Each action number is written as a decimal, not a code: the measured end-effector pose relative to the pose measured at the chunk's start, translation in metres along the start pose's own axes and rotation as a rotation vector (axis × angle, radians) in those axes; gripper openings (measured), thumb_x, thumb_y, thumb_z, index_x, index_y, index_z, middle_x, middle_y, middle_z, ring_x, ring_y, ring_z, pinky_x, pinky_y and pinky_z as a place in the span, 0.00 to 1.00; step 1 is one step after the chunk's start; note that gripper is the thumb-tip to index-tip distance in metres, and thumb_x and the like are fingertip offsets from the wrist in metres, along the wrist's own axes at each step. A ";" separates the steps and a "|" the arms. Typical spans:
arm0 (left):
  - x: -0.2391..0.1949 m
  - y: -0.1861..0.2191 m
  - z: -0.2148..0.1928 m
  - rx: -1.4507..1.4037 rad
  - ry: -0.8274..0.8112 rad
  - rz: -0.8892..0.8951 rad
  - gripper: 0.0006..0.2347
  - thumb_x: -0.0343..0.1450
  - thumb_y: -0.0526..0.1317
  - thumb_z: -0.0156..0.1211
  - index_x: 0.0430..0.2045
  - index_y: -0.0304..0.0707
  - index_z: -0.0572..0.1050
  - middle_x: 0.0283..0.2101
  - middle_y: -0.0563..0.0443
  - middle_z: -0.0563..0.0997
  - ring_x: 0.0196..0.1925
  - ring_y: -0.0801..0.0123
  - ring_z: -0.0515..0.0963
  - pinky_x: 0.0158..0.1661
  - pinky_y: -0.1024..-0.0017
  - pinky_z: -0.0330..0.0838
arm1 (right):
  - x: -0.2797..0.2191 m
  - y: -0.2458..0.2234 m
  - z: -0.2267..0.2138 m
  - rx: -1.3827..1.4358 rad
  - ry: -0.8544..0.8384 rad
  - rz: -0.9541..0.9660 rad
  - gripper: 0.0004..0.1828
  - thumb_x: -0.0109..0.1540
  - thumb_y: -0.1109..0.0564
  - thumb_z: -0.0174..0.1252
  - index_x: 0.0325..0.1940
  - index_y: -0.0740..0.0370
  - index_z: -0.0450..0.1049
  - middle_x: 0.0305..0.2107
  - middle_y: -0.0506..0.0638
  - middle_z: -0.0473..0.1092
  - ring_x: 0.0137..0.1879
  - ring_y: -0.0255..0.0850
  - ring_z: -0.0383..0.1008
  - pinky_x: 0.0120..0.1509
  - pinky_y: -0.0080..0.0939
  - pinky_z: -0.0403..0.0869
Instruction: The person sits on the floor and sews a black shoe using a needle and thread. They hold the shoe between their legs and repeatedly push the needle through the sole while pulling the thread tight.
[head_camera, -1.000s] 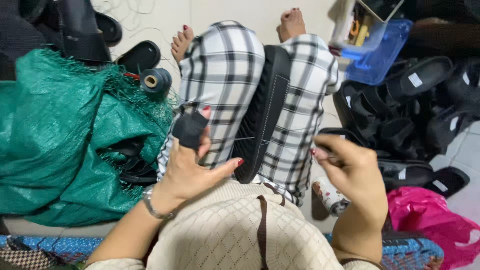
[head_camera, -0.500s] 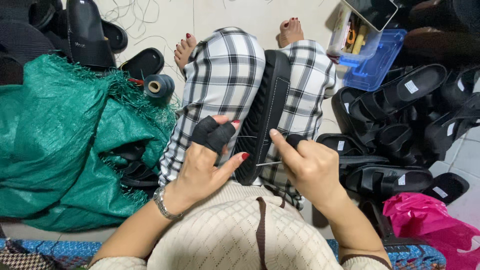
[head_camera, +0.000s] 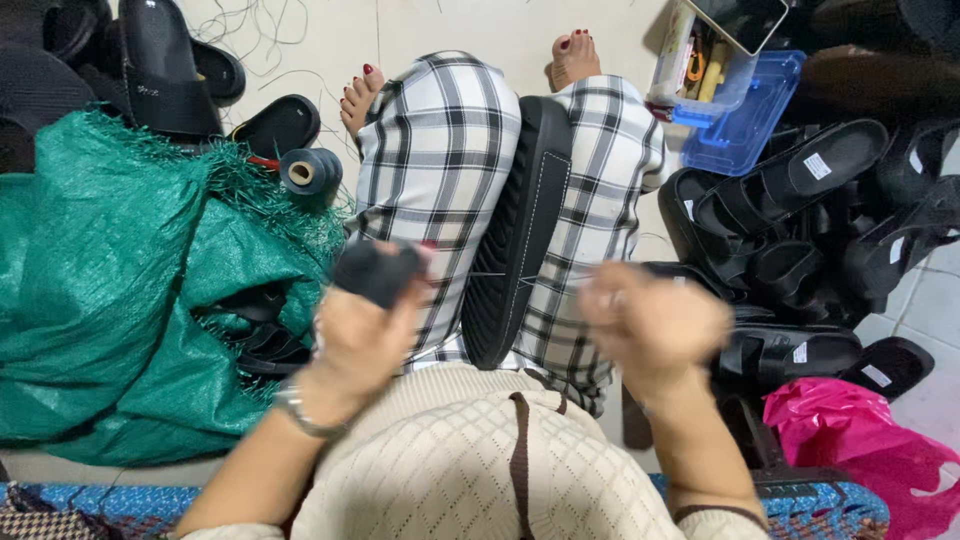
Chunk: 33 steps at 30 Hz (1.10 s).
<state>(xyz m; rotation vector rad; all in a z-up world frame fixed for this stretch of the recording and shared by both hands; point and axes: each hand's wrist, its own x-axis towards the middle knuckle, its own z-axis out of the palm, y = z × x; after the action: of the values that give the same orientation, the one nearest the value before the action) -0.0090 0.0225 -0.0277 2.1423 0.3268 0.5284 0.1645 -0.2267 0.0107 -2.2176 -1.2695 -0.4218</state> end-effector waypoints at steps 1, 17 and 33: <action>0.013 0.001 -0.026 0.156 0.032 -0.250 0.15 0.70 0.42 0.64 0.47 0.33 0.75 0.41 0.43 0.79 0.40 0.54 0.79 0.42 0.65 0.75 | 0.012 0.011 -0.023 -0.127 0.069 0.146 0.05 0.65 0.65 0.62 0.38 0.64 0.84 0.23 0.52 0.70 0.26 0.44 0.70 0.33 0.44 0.70; 0.038 0.058 -0.012 -0.856 -0.721 -0.324 0.09 0.70 0.37 0.63 0.41 0.37 0.82 0.44 0.45 0.86 0.49 0.60 0.83 0.50 0.59 0.77 | 0.007 -0.003 0.006 1.215 -0.286 0.737 0.06 0.54 0.57 0.69 0.30 0.62 0.80 0.20 0.49 0.74 0.26 0.35 0.71 0.36 0.32 0.70; -0.034 0.052 0.028 0.286 -0.413 -0.088 0.28 0.67 0.62 0.61 0.12 0.31 0.71 0.15 0.34 0.68 0.23 0.35 0.78 0.26 0.53 0.73 | 0.025 -0.036 0.053 0.733 0.042 0.726 0.05 0.66 0.60 0.63 0.34 0.60 0.78 0.14 0.50 0.68 0.21 0.36 0.64 0.27 0.34 0.64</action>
<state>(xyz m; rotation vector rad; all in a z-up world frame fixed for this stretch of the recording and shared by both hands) -0.0230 -0.0409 -0.0081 2.4329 0.2736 -0.0218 0.1464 -0.1634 -0.0085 -1.8199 -0.4047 0.2496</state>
